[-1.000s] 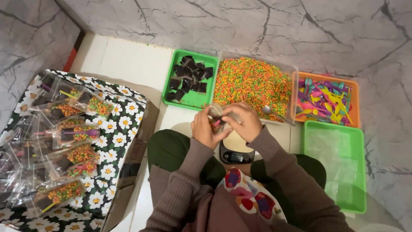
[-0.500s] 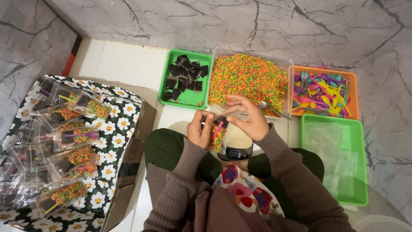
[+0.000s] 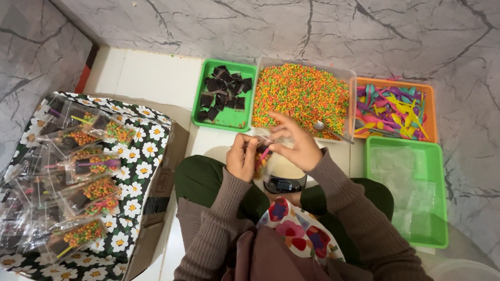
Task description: Packaging small colorful candies into plastic bags using a spoon and a digital scale.
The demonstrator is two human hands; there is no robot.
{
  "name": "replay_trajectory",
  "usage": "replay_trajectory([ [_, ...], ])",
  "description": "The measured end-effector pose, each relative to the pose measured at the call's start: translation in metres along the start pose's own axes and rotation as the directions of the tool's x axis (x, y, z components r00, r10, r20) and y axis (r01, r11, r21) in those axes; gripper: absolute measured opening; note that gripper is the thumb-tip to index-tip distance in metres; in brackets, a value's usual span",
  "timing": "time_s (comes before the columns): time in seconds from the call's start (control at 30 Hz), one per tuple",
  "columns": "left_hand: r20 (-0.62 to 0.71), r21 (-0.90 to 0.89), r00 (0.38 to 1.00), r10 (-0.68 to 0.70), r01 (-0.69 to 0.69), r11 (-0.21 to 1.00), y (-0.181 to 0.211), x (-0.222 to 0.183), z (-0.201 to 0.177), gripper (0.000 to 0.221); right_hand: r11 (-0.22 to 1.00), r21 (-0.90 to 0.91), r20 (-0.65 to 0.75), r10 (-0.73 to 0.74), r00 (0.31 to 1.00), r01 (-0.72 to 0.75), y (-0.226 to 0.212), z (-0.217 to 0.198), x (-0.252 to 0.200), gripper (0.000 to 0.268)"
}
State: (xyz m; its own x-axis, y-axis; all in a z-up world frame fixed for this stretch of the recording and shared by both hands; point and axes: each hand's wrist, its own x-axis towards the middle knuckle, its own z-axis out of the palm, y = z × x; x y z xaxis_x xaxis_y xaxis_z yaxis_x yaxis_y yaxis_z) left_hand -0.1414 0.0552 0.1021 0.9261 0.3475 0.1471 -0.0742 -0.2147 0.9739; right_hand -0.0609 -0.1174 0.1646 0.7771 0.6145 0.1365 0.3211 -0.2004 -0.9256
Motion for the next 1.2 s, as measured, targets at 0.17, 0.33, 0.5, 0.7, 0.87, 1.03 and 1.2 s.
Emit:
replay_trajectory([
  [0.17, 0.052, -0.027, 0.998, -0.022, 0.023, 0.999, 0.004, 0.001, -0.005, 0.017, 1.000, -0.014, 0.005, -0.024, 1.000, 0.024, -0.002, -0.003, 0.003, 0.080],
  [0.33, 0.159, -0.178, 0.987, -0.008, 0.037, 0.983, 0.014, 0.000, -0.004, 0.027, 1.000, -0.002, 0.013, -0.015, 1.000, 0.015, -0.005, -0.001, 0.001, 0.080],
  [0.5, 0.221, -0.306, 0.975, -0.008, 0.077, 0.949, 0.000, -0.009, 0.002, 0.032, 0.997, -0.064, 0.191, -0.031, 0.981, 0.044, 0.003, -0.008, 0.000, 0.072],
  [0.7, 0.138, -0.427, 0.989, -0.046, 0.102, 0.899, 0.014, -0.009, -0.002, 0.019, 0.986, -0.089, -0.012, -0.145, 0.989, 0.143, 0.003, 0.002, -0.008, 0.054],
  [0.87, 0.047, -0.467, 0.995, -0.086, 0.098, 0.879, -0.014, -0.009, -0.009, 0.015, 0.991, 0.134, -0.184, -0.002, 0.983, 0.027, 0.016, 0.019, -0.015, 0.069],
  [1.03, 0.069, -0.402, 0.994, -0.090, 0.111, 0.909, -0.009, -0.004, -0.027, 0.013, 0.990, 0.118, -0.180, -0.052, 0.982, 0.074, 0.004, 0.026, -0.009, 0.059],
  [1.2, 0.048, -0.352, 0.990, -0.129, 0.138, 0.926, -0.003, -0.001, -0.041, 0.010, 0.982, 0.086, -0.204, -0.148, 0.968, 0.169, -0.004, 0.035, 0.001, 0.050],
])
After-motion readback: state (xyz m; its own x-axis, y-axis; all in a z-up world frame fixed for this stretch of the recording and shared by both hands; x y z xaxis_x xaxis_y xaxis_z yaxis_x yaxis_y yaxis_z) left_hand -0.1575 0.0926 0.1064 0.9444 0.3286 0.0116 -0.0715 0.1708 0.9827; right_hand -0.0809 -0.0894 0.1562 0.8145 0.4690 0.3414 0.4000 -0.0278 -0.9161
